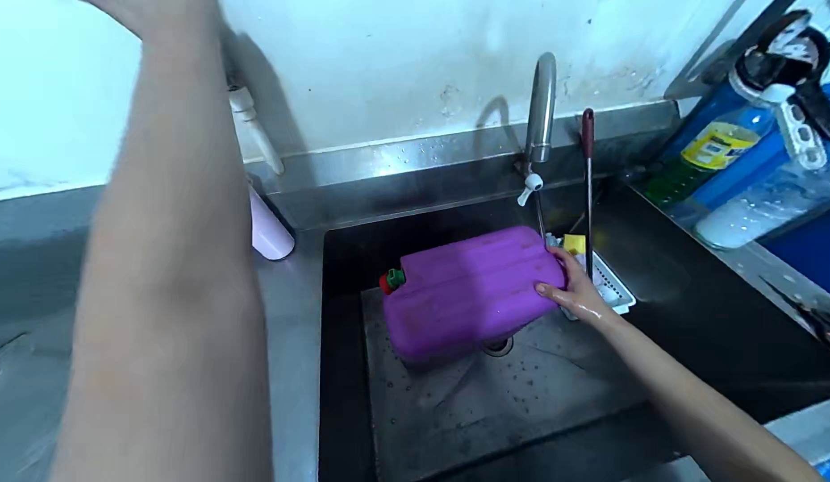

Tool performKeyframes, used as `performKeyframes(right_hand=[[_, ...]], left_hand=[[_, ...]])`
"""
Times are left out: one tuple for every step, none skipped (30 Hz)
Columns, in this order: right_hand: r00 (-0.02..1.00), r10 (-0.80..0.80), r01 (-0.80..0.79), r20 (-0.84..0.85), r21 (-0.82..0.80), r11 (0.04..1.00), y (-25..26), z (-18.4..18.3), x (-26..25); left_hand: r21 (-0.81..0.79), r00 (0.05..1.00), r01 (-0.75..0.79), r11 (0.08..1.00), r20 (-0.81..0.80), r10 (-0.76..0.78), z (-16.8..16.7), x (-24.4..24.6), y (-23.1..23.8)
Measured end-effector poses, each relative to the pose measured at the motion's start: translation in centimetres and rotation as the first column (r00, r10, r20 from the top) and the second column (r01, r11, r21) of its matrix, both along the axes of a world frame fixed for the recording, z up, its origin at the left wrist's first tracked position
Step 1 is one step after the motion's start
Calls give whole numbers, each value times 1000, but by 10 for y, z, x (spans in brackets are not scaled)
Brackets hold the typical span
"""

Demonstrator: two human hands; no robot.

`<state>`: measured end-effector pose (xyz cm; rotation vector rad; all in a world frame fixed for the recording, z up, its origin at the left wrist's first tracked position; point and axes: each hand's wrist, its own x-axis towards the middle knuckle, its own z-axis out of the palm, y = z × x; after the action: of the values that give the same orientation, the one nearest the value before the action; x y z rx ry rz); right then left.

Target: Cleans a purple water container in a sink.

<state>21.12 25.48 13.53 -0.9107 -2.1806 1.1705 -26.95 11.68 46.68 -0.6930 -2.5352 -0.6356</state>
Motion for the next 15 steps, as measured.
performKeyframes(right_hand=[[999,14,-14,41,-12,1000,8,8,-3],[998,24,-22,53,-32,999,21,18,-10],[999,9,-6,42,-70,998,38,27,-22],[999,-41,43,19,-125,991,60,33,-37],[994,-113,113,9,-161,980,84,37,-55],[985,-174,175,19,-154,973,110,39,-74],[975,-206,214,88,-94,972,134,40,-90],[953,-218,216,211,35,976,151,43,-104],[906,-245,189,346,189,964,158,47,-114],[871,-283,166,400,304,938,159,50,-120],[855,-318,164,409,368,915,154,51,-122],[854,-328,178,404,366,913,141,53,-122],[867,-301,178,397,318,931,121,54,-123],[886,-237,136,397,266,954,94,54,-128],[906,-164,66,390,251,966,60,49,-137]], left_hand=[[-21,985,161,987,70,-159,-27,33,-7],[-52,927,359,932,138,-349,-64,74,-19],[-100,846,520,848,198,-495,-117,117,-33],[-167,778,614,772,295,-555,-175,158,-52],[-211,718,662,719,454,-528,-221,195,-72],[-184,674,669,720,559,-483,-255,223,-92],[-60,681,621,781,534,-501,-283,241,-110],[71,708,553,830,485,-513,-301,254,-125],[160,742,503,849,424,-519,-312,265,-135],[208,763,479,853,380,-522,-318,274,-140],[232,771,472,850,360,-526,-320,283,-140],[252,769,472,845,351,-534,-321,290,-133],[274,761,465,842,362,-538,-320,295,-121],[280,749,454,846,394,-532,-317,298,-106],[270,732,444,854,441,-520,-311,298,-90]])
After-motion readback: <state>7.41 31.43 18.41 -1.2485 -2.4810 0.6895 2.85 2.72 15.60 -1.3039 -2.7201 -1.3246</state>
